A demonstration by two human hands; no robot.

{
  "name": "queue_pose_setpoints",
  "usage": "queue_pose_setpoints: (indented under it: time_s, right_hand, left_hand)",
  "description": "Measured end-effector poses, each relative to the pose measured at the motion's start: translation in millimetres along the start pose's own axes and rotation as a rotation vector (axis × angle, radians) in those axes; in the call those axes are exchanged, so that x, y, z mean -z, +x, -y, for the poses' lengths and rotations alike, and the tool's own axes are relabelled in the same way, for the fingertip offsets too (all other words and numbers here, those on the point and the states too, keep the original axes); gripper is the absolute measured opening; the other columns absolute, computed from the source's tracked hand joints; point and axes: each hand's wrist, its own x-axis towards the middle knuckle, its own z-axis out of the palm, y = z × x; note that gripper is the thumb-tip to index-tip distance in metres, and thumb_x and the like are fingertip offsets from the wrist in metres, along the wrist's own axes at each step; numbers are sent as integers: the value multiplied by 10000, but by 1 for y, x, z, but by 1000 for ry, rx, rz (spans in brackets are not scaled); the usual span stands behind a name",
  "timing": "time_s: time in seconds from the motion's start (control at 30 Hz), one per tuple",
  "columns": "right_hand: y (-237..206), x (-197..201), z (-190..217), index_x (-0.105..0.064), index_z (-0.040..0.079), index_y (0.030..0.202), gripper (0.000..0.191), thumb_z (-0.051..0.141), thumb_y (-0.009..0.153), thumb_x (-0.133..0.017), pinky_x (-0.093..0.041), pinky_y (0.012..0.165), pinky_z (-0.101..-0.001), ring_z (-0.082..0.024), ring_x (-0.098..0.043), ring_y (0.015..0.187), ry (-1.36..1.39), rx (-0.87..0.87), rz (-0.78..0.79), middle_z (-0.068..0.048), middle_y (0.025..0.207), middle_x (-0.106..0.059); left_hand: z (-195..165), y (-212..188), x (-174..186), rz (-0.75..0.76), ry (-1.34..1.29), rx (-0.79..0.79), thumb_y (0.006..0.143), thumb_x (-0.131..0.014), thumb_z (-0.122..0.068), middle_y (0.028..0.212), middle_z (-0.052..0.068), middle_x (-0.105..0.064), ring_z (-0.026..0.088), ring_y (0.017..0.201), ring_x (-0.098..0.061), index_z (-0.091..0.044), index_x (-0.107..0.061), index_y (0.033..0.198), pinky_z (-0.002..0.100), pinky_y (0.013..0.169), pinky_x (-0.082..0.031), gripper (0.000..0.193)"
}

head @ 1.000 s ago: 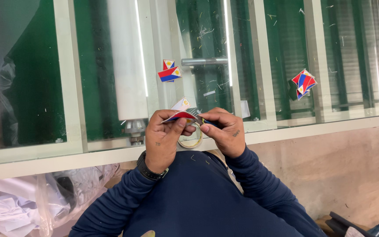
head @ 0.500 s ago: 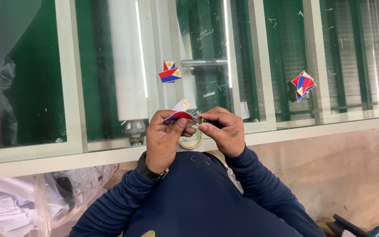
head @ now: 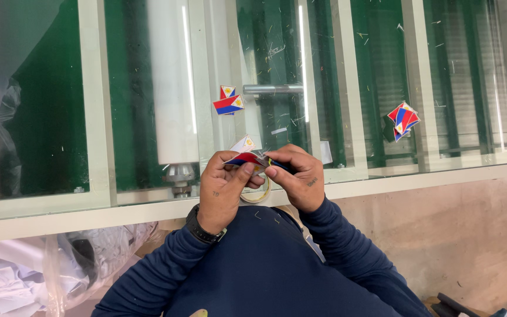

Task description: The person uses a small cutting tool to trim the edges of small fabric patches featuring the Philippine flag. They handle each patch one at a time, carefully cutting away excess material and occasionally placing finished pieces on a nearby glass surface.

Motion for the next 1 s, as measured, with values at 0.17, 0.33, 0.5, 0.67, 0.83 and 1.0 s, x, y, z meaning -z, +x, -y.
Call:
queue_pose_setpoints:
  time_s: [0.17, 0.33, 0.5, 0.67, 0.83, 1.0]
  right_hand:
    - [1, -3, 2, -752, -27, 1095, 235, 90, 893, -780, -521, 778, -255, -128, -653, 871, 18, 7, -4, -68, 954, -696]
    - [-2, -2, -4, -762, -27, 1078, 210, 88, 903, -778, -521, 763, -256, -131, -652, 852, 40, 17, -21, -67, 937, -701]
    - [-3, -2, -20, -767, -39, 1096, 207, 112, 955, -758, -512, 752, -268, -148, -648, 843, 3, 61, -39, -75, 942, -705]
    - [24, 13, -24, -624, -66, 1215, 396, 259, 1009, -714, -393, 598, -273, -125, -531, 617, 1107, -181, -58, -60, 776, -608]
    - [21, 9, -11, -551, -22, 1395, 574, 323, 962, -704, -314, 583, -237, -52, -382, 602, 741, -65, 158, 42, 751, -428]
    - [44, -5, -15, -566, -72, 1318, 494, 343, 1055, -619, -298, 538, -254, -62, -340, 559, 503, -202, -88, 52, 702, -368]
  left_hand:
    - [-1, 0, 0, 0, -13, 14, 1013, -649, -116, 999, 159, -738, 180, 831, -749, 4, -543, 1175, 312, 735, -634, 228]
    - [-2, 0, 1, 0, -8, 17, 1007, -653, -115, 1002, 154, -741, 177, 827, -746, 7, -546, 1178, 310, 731, -633, 236]
    - [-2, 0, 1, -13, -8, 29, 997, -660, -115, 1005, 149, -741, 177, 827, -748, 12, -547, 1173, 308, 727, -632, 245]
    - [-2, -2, 4, -16, -13, 47, 1005, -662, -121, 1007, 168, -756, 181, 869, -758, 17, -558, 1163, 304, 765, -627, 234]
    - [-1, -2, 5, -15, 20, 24, 1006, -670, -116, 1029, 119, -741, 134, 890, -710, 18, -593, 1170, 278, 800, -609, 225]
    - [-1, -3, 1, 39, 41, 95, 995, -692, -113, 970, 75, -718, 104, 809, -642, 31, -636, 1195, 256, 727, -568, 253]
